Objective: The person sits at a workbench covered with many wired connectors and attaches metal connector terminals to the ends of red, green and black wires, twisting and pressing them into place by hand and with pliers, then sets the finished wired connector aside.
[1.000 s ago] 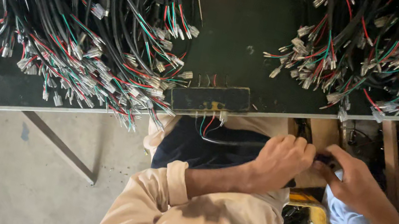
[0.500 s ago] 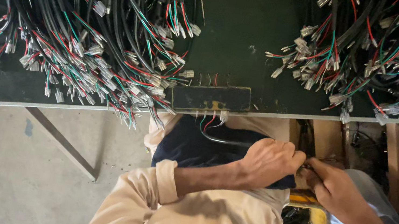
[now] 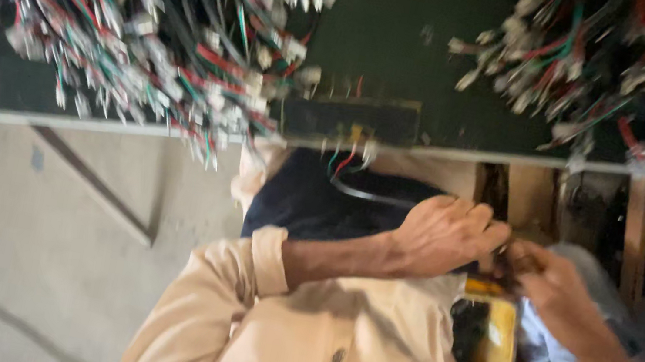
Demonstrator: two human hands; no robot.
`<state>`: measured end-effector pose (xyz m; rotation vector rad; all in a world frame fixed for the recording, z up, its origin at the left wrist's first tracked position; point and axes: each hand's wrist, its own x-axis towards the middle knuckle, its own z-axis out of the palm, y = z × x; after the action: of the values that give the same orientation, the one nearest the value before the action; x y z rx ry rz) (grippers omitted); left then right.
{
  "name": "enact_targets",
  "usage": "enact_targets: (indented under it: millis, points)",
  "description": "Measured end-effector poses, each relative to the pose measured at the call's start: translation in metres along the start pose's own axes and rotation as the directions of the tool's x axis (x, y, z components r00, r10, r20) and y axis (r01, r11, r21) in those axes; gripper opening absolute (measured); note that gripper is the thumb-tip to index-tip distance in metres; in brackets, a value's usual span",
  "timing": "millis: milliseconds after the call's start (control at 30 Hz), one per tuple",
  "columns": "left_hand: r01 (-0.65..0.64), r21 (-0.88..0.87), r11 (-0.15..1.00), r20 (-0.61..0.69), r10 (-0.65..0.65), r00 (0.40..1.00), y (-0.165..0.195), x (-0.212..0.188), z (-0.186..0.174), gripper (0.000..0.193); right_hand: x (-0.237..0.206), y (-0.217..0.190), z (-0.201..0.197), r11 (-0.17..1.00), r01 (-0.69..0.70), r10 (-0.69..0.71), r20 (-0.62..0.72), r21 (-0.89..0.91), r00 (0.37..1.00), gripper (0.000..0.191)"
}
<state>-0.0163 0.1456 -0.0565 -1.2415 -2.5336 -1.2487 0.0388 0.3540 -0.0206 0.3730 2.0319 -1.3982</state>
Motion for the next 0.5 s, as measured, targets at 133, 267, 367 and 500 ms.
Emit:
enact_targets:
  millis: [133, 267, 367, 500]
  points:
    - [0.028, 0.025, 0.999, 0.021, -0.029, 0.999, 0.002, -0.006, 0.009, 0.021, -0.018, -0.002, -0.002, 0.733, 0.201, -0.359, -0.119, -0.65, 0.926, 0.011]
    - [0.027, -0.047, 0.999, 0.015, -0.026, 1.0, 0.0, -0.006, 0.009, 0.023, -0.025, -0.015, -0.005, 0.26, 0.387, -0.666, 0.126, -0.885, 0.735, 0.013]
    - [0.023, -0.01, 1.0, 0.003, -0.022, 1.0, 0.001, -0.006, 0.004, 0.021, -0.023, -0.026, -0.001, 0.202, 0.395, -0.695, 0.153, -0.896, 0.703, 0.017]
    - [0.03, 0.027, 0.999, 0.026, -0.03, 0.999, 0.005, 0.002, -0.009, 0.021, -0.021, -0.032, 0.001, 0.219, 0.416, -0.727, 0.137, -0.883, 0.673, 0.015]
